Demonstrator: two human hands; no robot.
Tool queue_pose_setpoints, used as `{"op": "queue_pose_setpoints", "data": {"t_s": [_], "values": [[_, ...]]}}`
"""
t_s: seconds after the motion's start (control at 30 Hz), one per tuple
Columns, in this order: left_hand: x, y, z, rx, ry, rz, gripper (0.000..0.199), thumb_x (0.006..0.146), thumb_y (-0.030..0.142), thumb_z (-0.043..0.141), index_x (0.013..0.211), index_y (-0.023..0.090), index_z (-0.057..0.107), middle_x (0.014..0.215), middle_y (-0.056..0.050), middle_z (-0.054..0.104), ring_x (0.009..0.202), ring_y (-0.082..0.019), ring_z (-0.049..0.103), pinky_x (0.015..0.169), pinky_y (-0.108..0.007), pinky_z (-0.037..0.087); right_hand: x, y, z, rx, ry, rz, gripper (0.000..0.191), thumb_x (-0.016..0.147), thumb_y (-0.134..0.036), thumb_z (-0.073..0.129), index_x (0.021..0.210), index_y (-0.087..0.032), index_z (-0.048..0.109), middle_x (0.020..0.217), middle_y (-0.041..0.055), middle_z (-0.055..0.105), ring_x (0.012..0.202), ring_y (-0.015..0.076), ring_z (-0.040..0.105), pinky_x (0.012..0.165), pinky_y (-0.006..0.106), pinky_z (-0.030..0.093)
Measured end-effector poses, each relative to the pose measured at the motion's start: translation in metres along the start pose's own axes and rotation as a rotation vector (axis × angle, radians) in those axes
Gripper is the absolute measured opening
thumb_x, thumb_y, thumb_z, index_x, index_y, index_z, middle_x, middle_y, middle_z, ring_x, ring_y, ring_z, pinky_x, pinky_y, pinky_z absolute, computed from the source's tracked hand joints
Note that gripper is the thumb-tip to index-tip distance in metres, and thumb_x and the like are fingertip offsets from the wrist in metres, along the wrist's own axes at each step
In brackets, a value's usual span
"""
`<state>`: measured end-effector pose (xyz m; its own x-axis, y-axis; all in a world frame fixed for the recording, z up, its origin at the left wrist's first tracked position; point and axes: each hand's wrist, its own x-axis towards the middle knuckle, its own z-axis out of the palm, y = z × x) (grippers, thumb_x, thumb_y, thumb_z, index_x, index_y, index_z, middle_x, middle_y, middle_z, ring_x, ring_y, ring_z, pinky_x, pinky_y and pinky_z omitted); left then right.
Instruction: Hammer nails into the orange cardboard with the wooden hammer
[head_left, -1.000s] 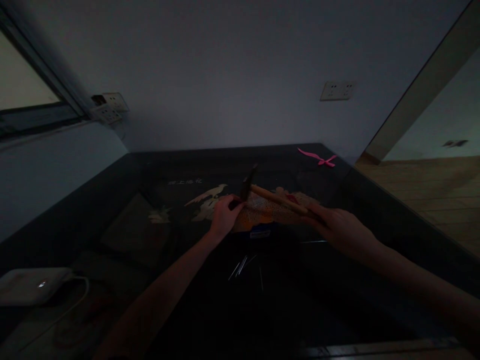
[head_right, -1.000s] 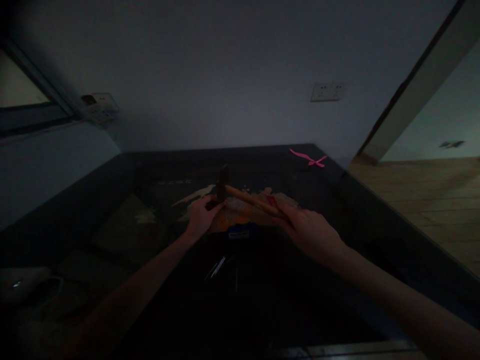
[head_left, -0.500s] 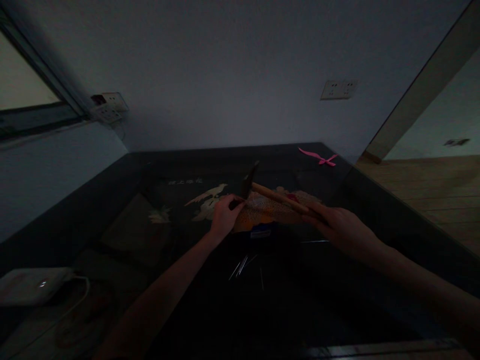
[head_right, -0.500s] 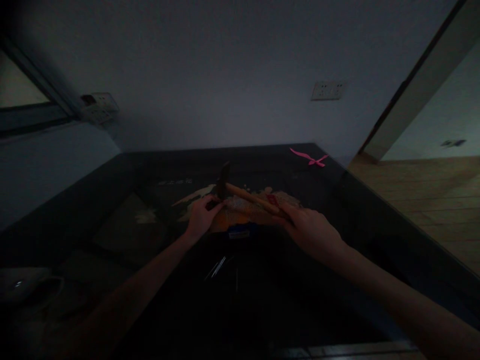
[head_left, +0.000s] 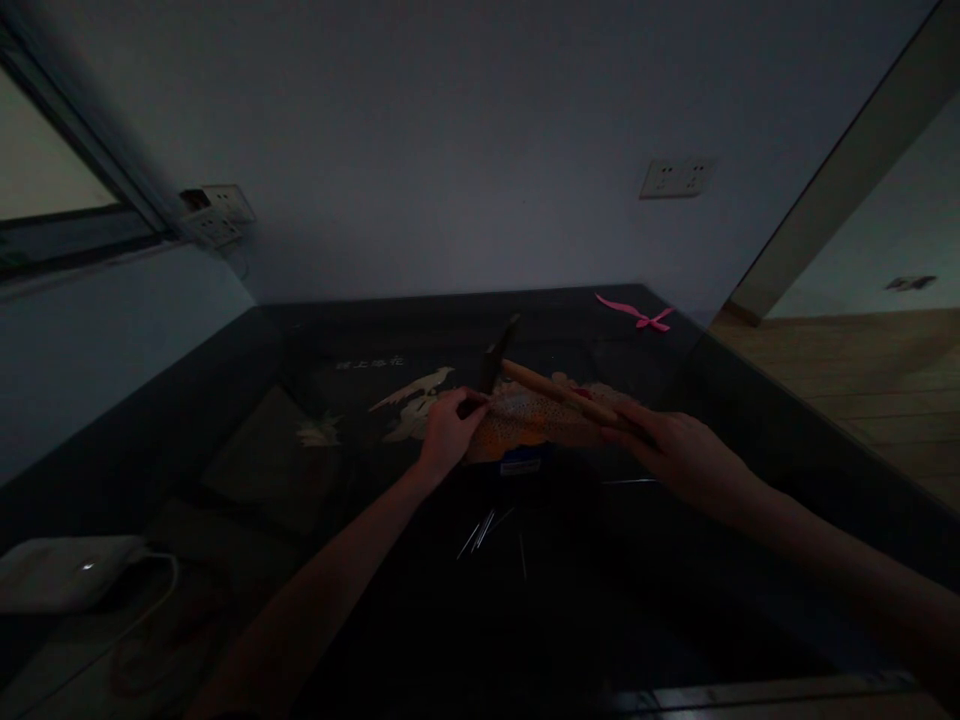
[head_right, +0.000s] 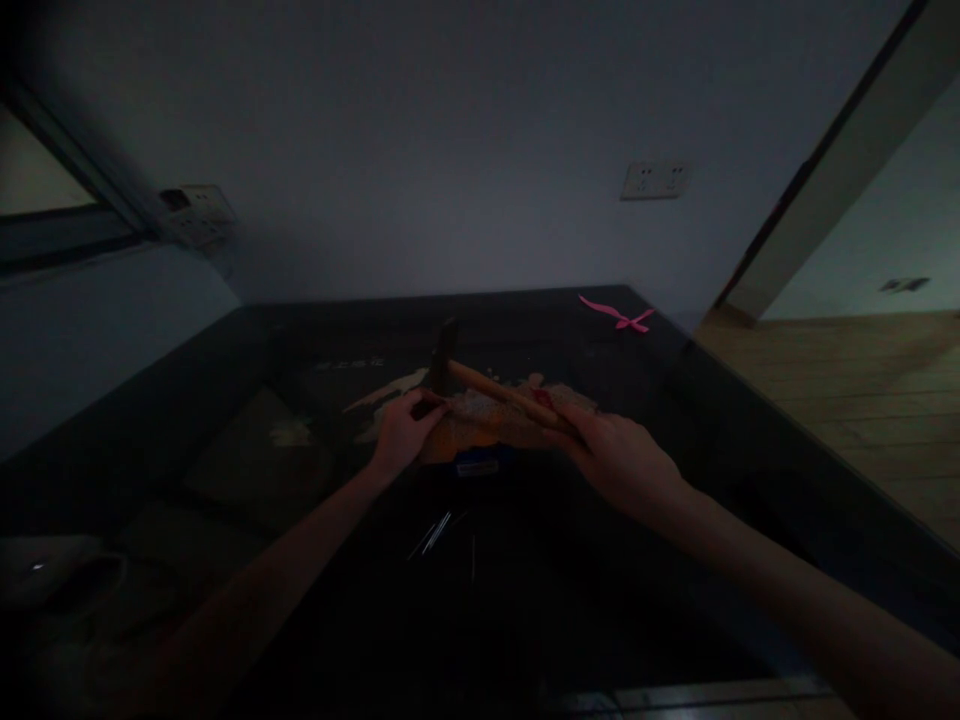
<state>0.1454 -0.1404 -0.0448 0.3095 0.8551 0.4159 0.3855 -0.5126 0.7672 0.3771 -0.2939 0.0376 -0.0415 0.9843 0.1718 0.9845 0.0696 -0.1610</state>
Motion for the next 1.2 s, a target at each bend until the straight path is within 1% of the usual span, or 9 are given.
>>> {"op": "queue_pose_setpoints", "data": {"t_s": [0.13,0.27,0.37,0.53,0.6,0.73,0.9,1.1,1.2], "values": [[0.0014,-0.0022,0.0002,0.025,-0.01,-0.019,0.003,0.075,0.019,0.064,0.077,0.017,0.065,0.076,-0.002,0.067,0.072,-0.017,0.062,0.067,-0.029,0.049,-0.0002,0.0007,0.0017,-0.107,-0.04,0.01,0.032,0.094,-0.034,0.041,0.114,-0.02,0.062,0.087,0.0076,0.074,0.069,0.0239,0.07,0.056,0.029,0.049],[0.0022,-0.0043,0.001,0.001,-0.018,-0.013,0.004,0.076,0.02,0.064,0.078,0.016,0.065,0.078,-0.002,0.068,0.073,-0.017,0.063,0.069,-0.029,0.049,0.0005,0.0034,0.0015,-0.036,-0.016,-0.01,0.037,0.095,-0.034,0.039,0.126,-0.02,0.054,0.099,0.0097,0.073,0.077,0.0244,0.07,0.061,0.031,0.051],[0.0027,-0.0037,0.001,-0.006,-0.035,-0.018,0.005,0.076,0.021,0.064,0.079,0.016,0.065,0.079,-0.001,0.069,0.074,-0.016,0.063,0.07,-0.028,0.05,0.0009,0.0043,0.0025,-0.004,-0.007,-0.03,0.038,0.095,-0.033,0.039,0.129,-0.021,0.051,0.101,0.0094,0.073,0.077,0.0238,0.07,0.062,0.031,0.051],[0.0025,-0.0018,-0.0015,0.093,-0.017,0.021,0.006,0.076,0.021,0.065,0.08,0.017,0.065,0.076,0.0,0.066,0.07,-0.016,0.061,0.065,-0.027,0.048,0.0007,0.0036,0.0052,-0.075,-0.026,0.01,0.032,0.093,-0.033,0.043,0.117,-0.02,0.061,0.086,0.0075,0.074,0.07,0.0238,0.07,0.056,0.029,0.049],[0.0023,-0.0019,-0.0025,0.106,-0.002,0.064,0.005,0.076,0.021,0.065,0.078,0.016,0.065,0.079,-0.001,0.066,0.072,-0.016,0.061,0.066,-0.027,0.048,0.0006,0.0033,0.0037,-0.043,-0.034,0.023,0.031,0.093,-0.034,0.043,0.112,-0.019,0.062,0.085,0.0075,0.074,0.069,0.0235,0.069,0.056,0.029,0.048],[0.0033,-0.004,-0.0024,0.129,0.026,0.112,0.004,0.075,0.019,0.067,0.074,0.016,0.065,0.083,-0.003,0.065,0.077,-0.015,0.06,0.07,-0.026,0.049,0.0005,0.0032,0.0003,0.044,-0.025,-0.011,0.03,0.094,-0.033,0.04,0.111,-0.019,0.06,0.082,0.0071,0.072,0.068,0.0221,0.068,0.057,0.029,0.048],[0.0046,-0.0087,-0.0006,0.14,0.026,0.108,0.006,0.074,0.02,0.067,0.075,0.015,0.064,0.081,-0.003,0.063,0.076,-0.016,0.06,0.068,-0.027,0.048,0.0001,0.0047,0.003,-0.031,-0.036,-0.002,0.028,0.093,-0.032,0.043,0.108,-0.02,0.063,0.088,0.0082,0.073,0.071,0.024,0.069,0.059,0.03,0.048],[0.005,-0.0084,-0.0002,0.127,0.009,0.088,0.007,0.077,0.021,0.064,0.072,0.016,0.063,0.081,-0.002,0.064,0.079,-0.017,0.059,0.074,-0.03,0.049,-0.0009,0.0031,0.0005,0.027,-0.013,-0.004,0.033,0.093,-0.032,0.041,0.118,-0.02,0.06,0.095,0.009,0.073,0.073,0.0244,0.07,0.058,0.03,0.049],[0.0054,-0.0062,-0.0008,0.146,0.007,0.081,0.006,0.077,0.019,0.065,0.072,0.016,0.062,0.08,-0.002,0.063,0.078,-0.016,0.059,0.074,-0.03,0.048,0.0003,0.0025,0.0018,-0.023,-0.021,-0.009,0.033,0.094,-0.032,0.042,0.118,-0.02,0.06,0.093,0.0089,0.073,0.072,0.0249,0.07,0.059,0.031,0.049]]}}
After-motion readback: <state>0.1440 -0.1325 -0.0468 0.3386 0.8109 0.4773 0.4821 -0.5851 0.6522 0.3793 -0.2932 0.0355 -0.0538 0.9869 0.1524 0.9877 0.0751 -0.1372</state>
